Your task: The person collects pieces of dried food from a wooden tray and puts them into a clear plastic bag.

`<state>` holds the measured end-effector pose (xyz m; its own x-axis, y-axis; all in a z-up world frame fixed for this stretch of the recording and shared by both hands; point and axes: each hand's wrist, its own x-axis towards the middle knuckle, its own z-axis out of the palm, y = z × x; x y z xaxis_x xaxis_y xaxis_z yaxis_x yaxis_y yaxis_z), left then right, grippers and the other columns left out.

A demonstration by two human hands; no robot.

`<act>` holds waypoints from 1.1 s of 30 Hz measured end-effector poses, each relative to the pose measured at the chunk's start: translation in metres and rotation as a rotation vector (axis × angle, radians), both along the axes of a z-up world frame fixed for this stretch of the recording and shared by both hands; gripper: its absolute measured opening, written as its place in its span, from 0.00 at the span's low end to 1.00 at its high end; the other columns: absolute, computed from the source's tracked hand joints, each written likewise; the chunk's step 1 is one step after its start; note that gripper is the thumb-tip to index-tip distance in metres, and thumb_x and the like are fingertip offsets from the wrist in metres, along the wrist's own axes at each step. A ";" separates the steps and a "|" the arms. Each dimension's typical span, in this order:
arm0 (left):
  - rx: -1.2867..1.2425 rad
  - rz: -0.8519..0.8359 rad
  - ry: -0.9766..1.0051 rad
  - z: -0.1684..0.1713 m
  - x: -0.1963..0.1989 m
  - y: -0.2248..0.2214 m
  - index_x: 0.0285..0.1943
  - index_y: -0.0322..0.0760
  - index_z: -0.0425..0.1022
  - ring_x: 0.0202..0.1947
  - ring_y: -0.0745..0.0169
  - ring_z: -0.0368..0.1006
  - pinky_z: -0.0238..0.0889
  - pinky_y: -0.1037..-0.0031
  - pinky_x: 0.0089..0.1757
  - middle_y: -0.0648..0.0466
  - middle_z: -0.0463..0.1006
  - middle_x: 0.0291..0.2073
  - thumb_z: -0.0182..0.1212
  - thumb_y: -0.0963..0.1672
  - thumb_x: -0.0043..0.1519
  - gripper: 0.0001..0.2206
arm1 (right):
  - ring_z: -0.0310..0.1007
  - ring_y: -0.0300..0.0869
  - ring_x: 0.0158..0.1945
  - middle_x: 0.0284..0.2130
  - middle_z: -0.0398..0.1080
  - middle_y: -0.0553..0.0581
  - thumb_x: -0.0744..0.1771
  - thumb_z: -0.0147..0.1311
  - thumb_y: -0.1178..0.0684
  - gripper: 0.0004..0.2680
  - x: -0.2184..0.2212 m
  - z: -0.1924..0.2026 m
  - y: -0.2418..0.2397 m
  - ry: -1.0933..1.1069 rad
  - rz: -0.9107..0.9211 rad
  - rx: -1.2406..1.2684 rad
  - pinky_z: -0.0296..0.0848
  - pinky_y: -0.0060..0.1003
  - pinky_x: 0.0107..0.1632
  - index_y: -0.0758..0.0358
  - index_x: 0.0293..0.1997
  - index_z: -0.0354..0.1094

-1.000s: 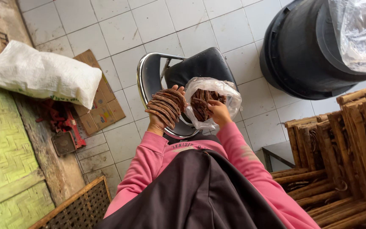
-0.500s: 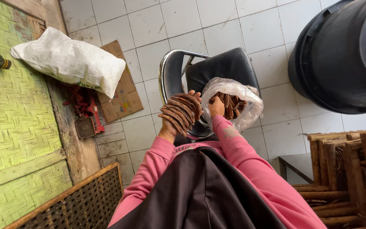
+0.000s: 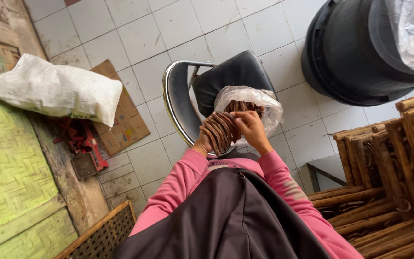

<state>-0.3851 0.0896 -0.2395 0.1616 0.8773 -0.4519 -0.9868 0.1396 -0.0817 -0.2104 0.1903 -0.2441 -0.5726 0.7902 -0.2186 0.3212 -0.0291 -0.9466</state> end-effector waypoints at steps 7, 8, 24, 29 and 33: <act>-0.166 -0.131 0.010 -0.004 0.007 0.002 0.75 0.35 0.60 0.60 0.43 0.71 0.66 0.49 0.60 0.39 0.72 0.63 0.39 0.58 0.76 0.29 | 0.71 0.43 0.41 0.39 0.70 0.57 0.65 0.63 0.57 0.09 0.017 -0.018 0.000 -0.160 -0.017 -0.067 0.72 0.36 0.46 0.68 0.46 0.72; -0.164 -0.107 -0.054 -0.002 0.004 0.000 0.77 0.33 0.57 0.63 0.40 0.69 0.66 0.49 0.61 0.36 0.70 0.65 0.40 0.59 0.79 0.30 | 0.70 0.42 0.39 0.38 0.71 0.56 0.66 0.61 0.57 0.08 0.018 -0.030 0.000 -0.069 -0.090 -0.253 0.70 0.35 0.43 0.68 0.46 0.71; 0.092 0.157 0.007 0.061 -0.041 -0.034 0.83 0.39 0.48 0.73 0.36 0.57 0.56 0.42 0.65 0.33 0.55 0.75 0.39 0.60 0.72 0.35 | 0.76 0.53 0.49 0.44 0.77 0.61 0.66 0.58 0.56 0.10 -0.078 -0.164 0.002 -0.454 -0.234 -0.185 0.72 0.46 0.51 0.59 0.52 0.70; 0.143 0.198 -0.070 0.067 -0.034 -0.039 0.83 0.39 0.47 0.74 0.36 0.56 0.54 0.41 0.66 0.33 0.53 0.77 0.37 0.60 0.72 0.35 | 0.72 0.59 0.50 0.46 0.70 0.64 0.64 0.60 0.57 0.08 -0.085 -0.170 -0.016 -0.598 -0.103 -0.030 0.70 0.50 0.52 0.57 0.47 0.71; 0.114 0.168 -0.030 0.064 -0.033 -0.034 0.83 0.37 0.46 0.75 0.35 0.53 0.53 0.41 0.66 0.33 0.52 0.77 0.36 0.60 0.72 0.36 | 0.72 0.60 0.49 0.45 0.70 0.63 0.64 0.60 0.56 0.09 -0.083 -0.175 -0.013 -0.628 -0.101 -0.004 0.70 0.52 0.49 0.60 0.48 0.69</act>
<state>-0.4179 0.0560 -0.1752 0.0204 0.9384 -0.3449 -0.9944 -0.0169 -0.1047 -0.2930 0.1774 -0.4189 -0.2566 0.8322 -0.4915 0.8106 -0.0916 -0.5784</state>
